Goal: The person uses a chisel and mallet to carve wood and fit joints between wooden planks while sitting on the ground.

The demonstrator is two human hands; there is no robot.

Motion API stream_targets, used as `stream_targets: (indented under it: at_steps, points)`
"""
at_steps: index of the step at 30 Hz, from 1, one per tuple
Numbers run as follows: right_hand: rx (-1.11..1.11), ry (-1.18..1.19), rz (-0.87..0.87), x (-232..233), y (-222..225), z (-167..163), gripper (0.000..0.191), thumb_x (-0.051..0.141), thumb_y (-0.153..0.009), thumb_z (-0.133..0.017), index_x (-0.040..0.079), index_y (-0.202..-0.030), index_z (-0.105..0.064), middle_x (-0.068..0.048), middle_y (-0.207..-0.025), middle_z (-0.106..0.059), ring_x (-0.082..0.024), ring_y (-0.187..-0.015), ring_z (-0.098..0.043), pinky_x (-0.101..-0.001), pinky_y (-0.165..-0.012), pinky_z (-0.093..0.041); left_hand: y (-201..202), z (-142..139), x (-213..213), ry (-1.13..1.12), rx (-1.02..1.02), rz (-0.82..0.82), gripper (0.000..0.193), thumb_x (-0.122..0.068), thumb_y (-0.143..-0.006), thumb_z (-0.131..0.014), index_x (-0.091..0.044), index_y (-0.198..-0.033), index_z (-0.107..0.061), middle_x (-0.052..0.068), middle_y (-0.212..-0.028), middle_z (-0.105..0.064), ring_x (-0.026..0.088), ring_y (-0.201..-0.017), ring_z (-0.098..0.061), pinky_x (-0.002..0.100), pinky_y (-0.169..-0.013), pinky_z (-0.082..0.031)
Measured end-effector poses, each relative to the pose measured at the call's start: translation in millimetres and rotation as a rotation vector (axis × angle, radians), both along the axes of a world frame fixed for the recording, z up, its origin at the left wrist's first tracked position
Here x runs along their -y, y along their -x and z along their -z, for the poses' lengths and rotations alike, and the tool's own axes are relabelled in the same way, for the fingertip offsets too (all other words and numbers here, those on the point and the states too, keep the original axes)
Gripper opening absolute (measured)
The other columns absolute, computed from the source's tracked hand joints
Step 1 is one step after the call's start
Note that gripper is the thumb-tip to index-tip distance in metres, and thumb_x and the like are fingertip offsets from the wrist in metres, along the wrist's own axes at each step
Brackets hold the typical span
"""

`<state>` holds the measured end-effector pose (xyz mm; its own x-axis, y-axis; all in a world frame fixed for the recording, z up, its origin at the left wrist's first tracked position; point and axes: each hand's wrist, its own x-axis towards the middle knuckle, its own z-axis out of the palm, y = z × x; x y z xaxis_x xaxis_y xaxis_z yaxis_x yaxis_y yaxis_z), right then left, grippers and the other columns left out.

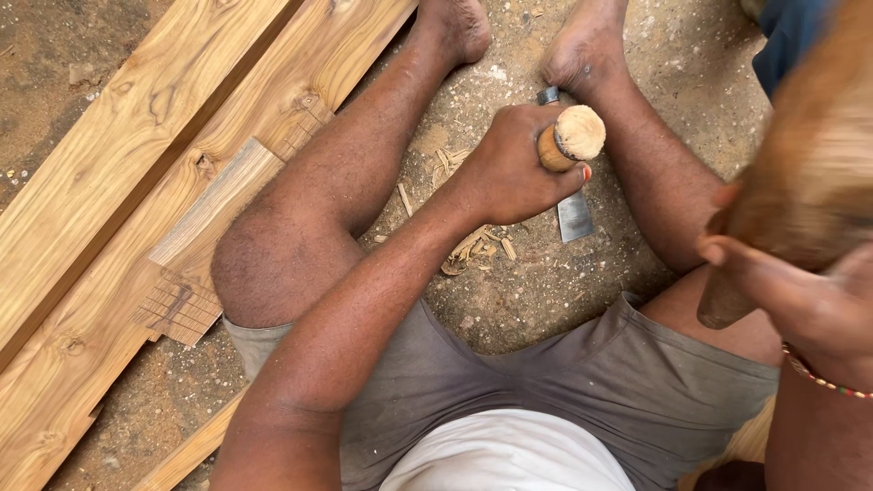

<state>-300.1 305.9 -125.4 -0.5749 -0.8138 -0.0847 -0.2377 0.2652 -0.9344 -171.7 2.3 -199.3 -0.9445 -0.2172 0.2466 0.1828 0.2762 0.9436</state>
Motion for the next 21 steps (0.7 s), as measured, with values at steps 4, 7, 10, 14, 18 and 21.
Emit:
stream_targets:
  at_steps: [4, 7, 10, 14, 18, 21]
  points:
    - [0.158, 0.162, -0.11, 26, 2, -14, 0.064, 0.01, -0.094, -0.071, 0.003, -0.15, -0.042, -0.022, -0.109, -0.068, -0.028, -0.083, -0.077, -0.0389, -0.063, -0.067, 7, 5, -2, 0.018, 0.114, 0.004, 0.02, -0.016, -0.08, -0.079, -0.006, -0.094, -0.07, 0.007, -0.084, -0.075, 0.018, -0.08, -0.077, 0.036, -0.076, -0.064]
    - [-0.596, -0.244, -0.16, 48, -22, -19, 0.091, 0.017, -0.081, -0.082, 0.001, -0.157, -0.034, -0.022, -0.1, -0.068, -0.031, -0.073, -0.072, -0.0411, -0.061, -0.062, 3, 10, -3, 0.025, 0.105, 0.016, 0.021, -0.016, -0.08, -0.08, -0.005, -0.094, -0.069, 0.007, -0.084, -0.076, 0.018, -0.081, -0.077, 0.036, -0.077, -0.064]
    - [-1.105, -0.538, -0.183, 59, -43, -36, 0.115, 0.022, -0.067, -0.09, 0.0, -0.162, -0.029, -0.022, -0.095, -0.068, -0.032, -0.069, -0.071, -0.0414, -0.06, -0.059, -10, 13, -5, 0.031, -0.159, 0.009, 0.031, -0.012, -0.084, -0.08, -0.003, -0.111, -0.068, 0.012, -0.104, -0.075, 0.022, -0.096, -0.075, 0.04, -0.088, -0.061]
    - [-1.067, -0.347, -0.128, 55, -50, -55, 0.117, 0.022, -0.067, -0.09, 0.002, -0.164, -0.028, -0.023, -0.106, -0.069, -0.031, -0.077, -0.074, -0.0388, -0.066, -0.061, -26, 13, 1, -0.06, -0.005, -0.023, 0.024, -0.016, -0.084, -0.081, -0.004, -0.1, -0.068, 0.008, -0.091, -0.075, 0.016, -0.083, -0.076, 0.035, -0.079, -0.064]
    - [-0.868, 0.051, -0.022, 52, -50, -55, 0.113, 0.025, -0.068, -0.089, 0.002, -0.163, -0.031, -0.023, -0.099, -0.069, -0.034, -0.076, -0.073, -0.0419, -0.067, -0.061, -29, 14, 4, -0.002, -0.046, -0.014, 0.017, -0.014, -0.084, -0.081, -0.003, -0.09, -0.069, 0.007, -0.081, -0.075, 0.015, -0.075, -0.074, 0.033, -0.072, -0.062]
    - [-0.793, 0.085, -0.051, 66, -53, -47, 0.11, 0.027, -0.069, -0.088, 0.002, -0.162, -0.033, -0.023, -0.094, -0.069, -0.036, -0.075, -0.073, -0.0442, -0.067, -0.061, -31, 16, 1, -0.037, -0.065, 0.001, 0.016, -0.014, -0.084, -0.08, -0.005, -0.09, -0.069, 0.006, -0.081, -0.075, 0.013, -0.076, -0.074, 0.03, -0.073, -0.062]
